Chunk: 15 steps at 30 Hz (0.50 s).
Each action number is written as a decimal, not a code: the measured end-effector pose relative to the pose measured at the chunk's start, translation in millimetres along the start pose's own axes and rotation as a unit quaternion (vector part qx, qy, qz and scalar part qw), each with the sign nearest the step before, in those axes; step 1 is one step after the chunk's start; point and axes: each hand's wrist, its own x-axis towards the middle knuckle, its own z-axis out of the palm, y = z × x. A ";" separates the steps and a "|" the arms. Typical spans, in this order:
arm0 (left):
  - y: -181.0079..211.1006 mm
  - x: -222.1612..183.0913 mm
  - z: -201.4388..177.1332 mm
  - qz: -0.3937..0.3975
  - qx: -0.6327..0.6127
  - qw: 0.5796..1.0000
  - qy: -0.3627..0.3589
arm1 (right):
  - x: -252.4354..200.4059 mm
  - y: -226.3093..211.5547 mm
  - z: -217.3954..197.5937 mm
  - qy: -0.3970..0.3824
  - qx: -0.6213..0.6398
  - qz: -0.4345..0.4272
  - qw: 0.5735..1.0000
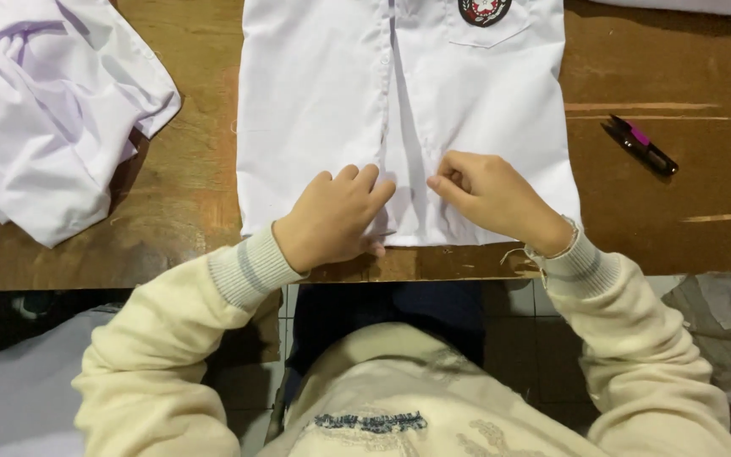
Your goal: Trimming loose threads from white school shirts using small thread snips at a quality control station.
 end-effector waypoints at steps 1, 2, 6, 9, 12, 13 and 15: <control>2.0 -6.1 2.3 0.006 0.012 1.000 0.006 | -2.6 -8.1 -1.5 -0.043 -0.016 -0.010 0.999; -0.7 -7.1 8.8 0.005 0.011 1.000 0.005 | -6.7 -8.4 -1.9 -0.044 -0.015 -0.011 0.999; -7.6 -13.6 17.2 0.035 -0.008 0.992 0.120 | -20.5 3.8 -11.1 -0.018 0.014 -0.027 0.999; -8.8 -18.0 15.4 0.035 -0.100 0.959 0.261 | -31.1 34.6 -25.0 0.073 0.033 -0.043 0.996; -3.1 -23.7 5.1 0.039 -0.305 0.889 0.339 | -46.3 30.9 -48.1 0.156 0.045 0.023 0.986; -0.3 -26.3 0.1 0.050 -0.410 0.844 0.342 | -51.7 22.8 -57.0 0.182 0.063 0.097 0.976; -3.0 -27.2 11.3 0.068 -0.301 0.905 0.294 | -55.2 55.6 -63.4 0.227 0.022 0.072 0.971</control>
